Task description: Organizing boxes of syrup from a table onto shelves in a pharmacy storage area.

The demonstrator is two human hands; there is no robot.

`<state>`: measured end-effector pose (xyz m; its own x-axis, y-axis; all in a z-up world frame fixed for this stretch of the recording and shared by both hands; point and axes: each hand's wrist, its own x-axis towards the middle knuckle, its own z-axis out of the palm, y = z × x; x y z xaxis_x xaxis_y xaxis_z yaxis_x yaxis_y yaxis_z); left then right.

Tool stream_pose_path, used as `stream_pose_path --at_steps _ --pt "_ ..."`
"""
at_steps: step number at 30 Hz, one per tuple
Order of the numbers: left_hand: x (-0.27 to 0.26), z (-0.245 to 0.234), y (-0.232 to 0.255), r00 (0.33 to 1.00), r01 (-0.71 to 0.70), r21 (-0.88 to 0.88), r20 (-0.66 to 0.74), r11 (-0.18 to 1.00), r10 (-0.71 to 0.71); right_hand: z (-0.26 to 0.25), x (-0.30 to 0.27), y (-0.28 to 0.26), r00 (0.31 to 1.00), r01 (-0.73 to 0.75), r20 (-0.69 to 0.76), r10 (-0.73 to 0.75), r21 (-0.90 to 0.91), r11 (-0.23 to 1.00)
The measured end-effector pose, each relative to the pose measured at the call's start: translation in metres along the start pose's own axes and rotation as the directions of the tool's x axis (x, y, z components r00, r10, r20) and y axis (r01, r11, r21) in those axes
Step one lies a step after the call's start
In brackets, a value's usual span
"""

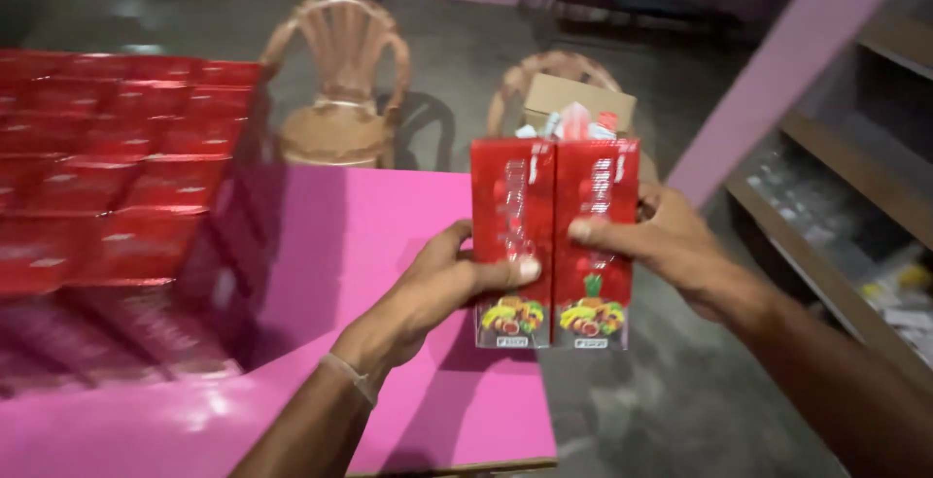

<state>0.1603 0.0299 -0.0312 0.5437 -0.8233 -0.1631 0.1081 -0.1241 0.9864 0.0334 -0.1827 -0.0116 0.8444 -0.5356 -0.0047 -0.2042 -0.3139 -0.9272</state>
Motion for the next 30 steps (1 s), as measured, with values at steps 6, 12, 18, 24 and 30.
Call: stream_pose_path --at_steps 6,12,18,24,30 --pt "0.04 0.103 0.037 0.98 -0.151 -0.068 0.118 0.986 0.158 -0.082 -0.033 0.014 0.984 -0.061 -0.159 0.074 0.08 0.995" --pt "0.111 0.22 0.03 0.965 -0.151 -0.164 0.189 0.975 0.182 -0.193 -0.046 0.065 0.975 -0.035 -0.208 0.075 0.191 0.981" --pt "0.166 0.323 0.034 0.933 -0.134 -0.133 0.317 0.982 0.17 -0.322 -0.042 0.157 0.974 -0.088 -0.203 0.101 0.068 0.994" --pt "0.225 0.388 0.044 0.911 -0.064 -0.082 0.403 0.995 0.092 -0.394 -0.033 0.181 0.957 -0.181 -0.219 0.19 0.064 0.981" --pt "0.317 0.436 0.044 0.883 -0.015 -0.11 0.465 0.994 0.065 -0.437 -0.002 0.192 0.924 -0.185 -0.312 0.221 0.141 0.973"
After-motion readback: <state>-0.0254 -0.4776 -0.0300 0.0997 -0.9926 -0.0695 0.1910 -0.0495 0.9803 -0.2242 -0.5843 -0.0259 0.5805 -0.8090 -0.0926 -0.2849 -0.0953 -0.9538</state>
